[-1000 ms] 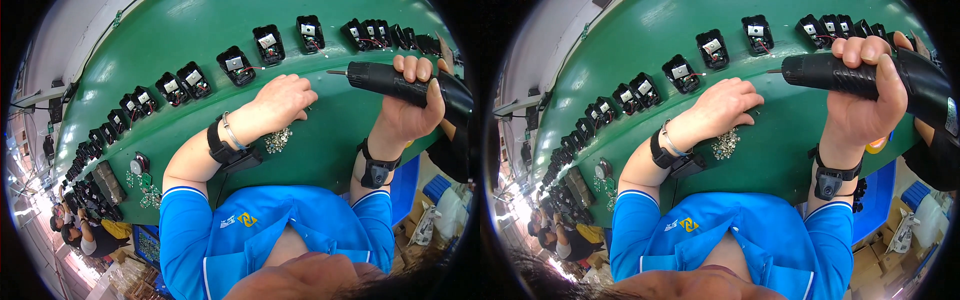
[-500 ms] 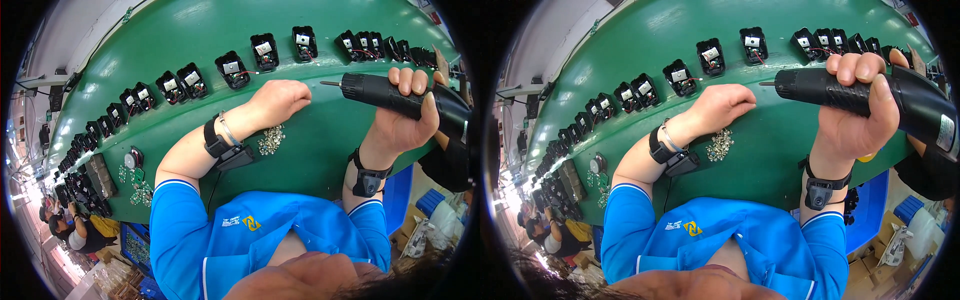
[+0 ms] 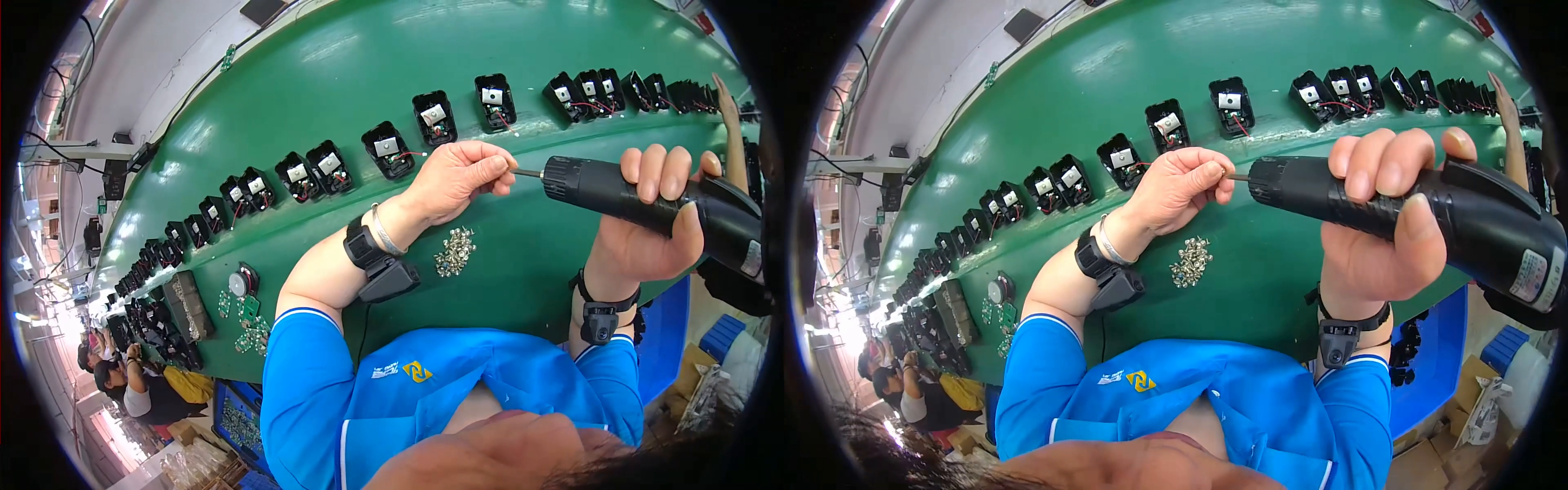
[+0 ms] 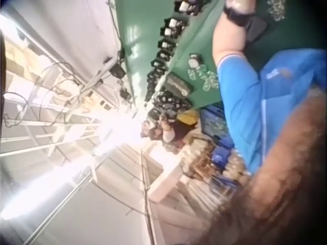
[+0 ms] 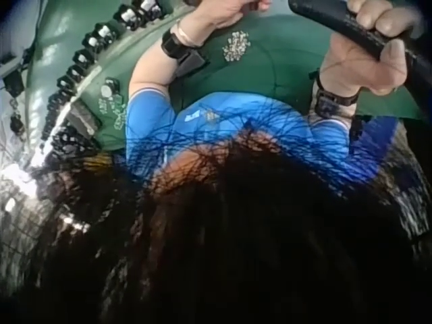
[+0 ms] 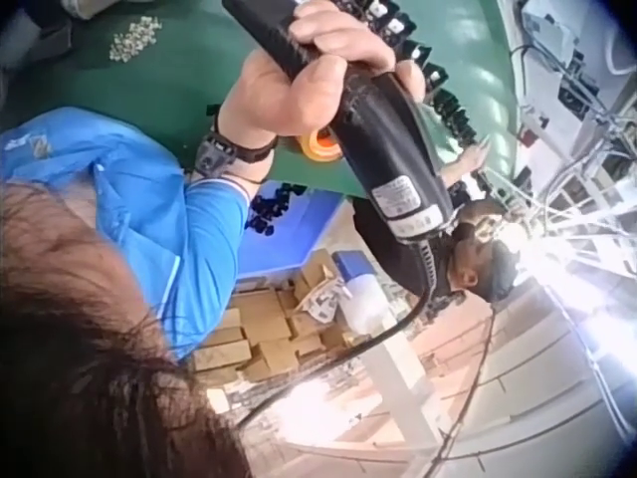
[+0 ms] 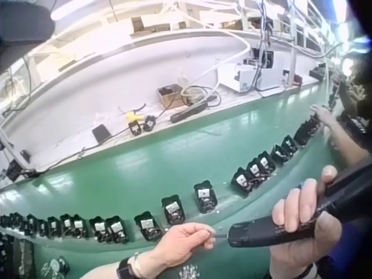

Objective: Using an electric screwdriver to fasten small screws into plastic electronic housings on an assembly line.

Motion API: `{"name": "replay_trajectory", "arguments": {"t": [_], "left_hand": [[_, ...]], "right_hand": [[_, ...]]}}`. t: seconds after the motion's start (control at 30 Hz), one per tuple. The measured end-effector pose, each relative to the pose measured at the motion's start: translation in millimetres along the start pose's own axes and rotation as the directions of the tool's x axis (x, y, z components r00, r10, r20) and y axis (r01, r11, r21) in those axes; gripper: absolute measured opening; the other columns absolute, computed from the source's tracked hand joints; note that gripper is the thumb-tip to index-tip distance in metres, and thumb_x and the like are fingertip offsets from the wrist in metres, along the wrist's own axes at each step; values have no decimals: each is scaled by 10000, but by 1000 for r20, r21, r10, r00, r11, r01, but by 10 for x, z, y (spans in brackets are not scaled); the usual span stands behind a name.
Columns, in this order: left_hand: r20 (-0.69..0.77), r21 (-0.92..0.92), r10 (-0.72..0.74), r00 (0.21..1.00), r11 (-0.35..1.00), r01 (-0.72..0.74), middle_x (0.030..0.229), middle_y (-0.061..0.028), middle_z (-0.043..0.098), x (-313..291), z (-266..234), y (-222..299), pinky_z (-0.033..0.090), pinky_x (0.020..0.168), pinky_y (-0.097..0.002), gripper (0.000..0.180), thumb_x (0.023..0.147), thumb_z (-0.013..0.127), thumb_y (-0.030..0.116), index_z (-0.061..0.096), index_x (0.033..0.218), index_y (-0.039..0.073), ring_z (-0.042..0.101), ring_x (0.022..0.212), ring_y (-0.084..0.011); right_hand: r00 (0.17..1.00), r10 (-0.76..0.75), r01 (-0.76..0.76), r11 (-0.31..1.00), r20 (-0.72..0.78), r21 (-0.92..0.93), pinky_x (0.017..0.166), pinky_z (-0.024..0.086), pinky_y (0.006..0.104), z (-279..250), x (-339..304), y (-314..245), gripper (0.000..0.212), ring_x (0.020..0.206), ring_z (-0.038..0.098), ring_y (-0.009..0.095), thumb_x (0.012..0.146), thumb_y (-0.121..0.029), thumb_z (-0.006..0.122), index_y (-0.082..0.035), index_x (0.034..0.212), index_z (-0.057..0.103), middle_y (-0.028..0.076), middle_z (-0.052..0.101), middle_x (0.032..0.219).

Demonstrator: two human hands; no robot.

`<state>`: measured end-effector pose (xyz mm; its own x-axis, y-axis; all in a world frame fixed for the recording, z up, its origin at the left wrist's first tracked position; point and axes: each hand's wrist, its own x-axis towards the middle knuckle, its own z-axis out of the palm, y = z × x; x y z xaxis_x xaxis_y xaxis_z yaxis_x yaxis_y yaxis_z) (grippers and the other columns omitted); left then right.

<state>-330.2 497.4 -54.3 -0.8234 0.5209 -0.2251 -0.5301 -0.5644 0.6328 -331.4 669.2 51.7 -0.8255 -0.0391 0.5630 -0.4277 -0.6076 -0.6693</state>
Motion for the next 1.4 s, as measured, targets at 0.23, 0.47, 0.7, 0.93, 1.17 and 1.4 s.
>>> {"name": "replay_trajectory", "arguments": {"t": [0.23, 0.47, 0.7, 0.93, 1.17, 1.4], "left_hand": [[38, -45, -6, 999, 999, 8, 697, -61, 536, 34, 11, 5, 427, 594, -239, 155, 758, 519, 135, 531, 832, 0, 504, 609, -125], [97, -40, -4, 995, 999, 8, 697, -60, 530, 64, 86, -11, 419, 581, -242, 162, 766, 510, 153, 527, 836, 8, 496, 610, -125], [117, 71, -28, 993, 997, 19, 664, -55, 508, 34, 87, -15, 401, 554, -228, 213, 791, 472, 219, 525, 814, 14, 469, 582, -120], [112, 271, 9, 994, 962, -39, 693, -49, 522, 71, 179, 63, 409, 591, -228, 222, 807, 449, 216, 519, 850, 10, 498, 639, -120], [389, 886, 555, 736, -443, -135, 966, -117, 476, 241, -35, 399, 294, 828, -374, 565, 581, 651, 224, 405, 1034, -8, 403, 952, -279], [391, 864, 505, 770, -489, -118, 985, -126, 443, 573, -68, 279, 251, 884, -367, 654, 503, 695, 214, 384, 1030, -16, 380, 981, -267]], "right_hand": [[999, -18, 17, 1000, -41, -16, 612, 329, 301, -9, 6, 6, 395, 619, 417, 140, 704, -141, 456, -99, 1086, 363, 26, 422, 730], [1000, -24, 24, 999, -14, -22, 599, 326, 294, -35, 32, -77, 400, 607, 411, 135, 702, -158, 461, -103, 1086, 366, 23, 416, 725], [999, -25, 26, 999, 26, -35, 569, 322, 283, -33, 14, -31, 411, 590, 399, 127, 703, -175, 468, -108, 1094, 359, 20, 412, 720], [998, -51, 53, 996, 29, -71, 582, 317, 287, -81, 16, -62, 402, 594, 397, 128, 706, -163, 461, -112, 1093, 364, 19, 410, 717], [981, -117, 104, 990, -153, -92, 639, 300, 313, -130, 221, 203, 299, 620, 392, 149, 690, -56, 432, -98, 986, 432, 46, 461, 690], [977, -192, 166, 958, -91, -235, 626, 354, 359, -254, 381, 673, 302, 605, 440, 183, 706, 34, 403, -43, 997, 393, 88, 489, 692]]}}
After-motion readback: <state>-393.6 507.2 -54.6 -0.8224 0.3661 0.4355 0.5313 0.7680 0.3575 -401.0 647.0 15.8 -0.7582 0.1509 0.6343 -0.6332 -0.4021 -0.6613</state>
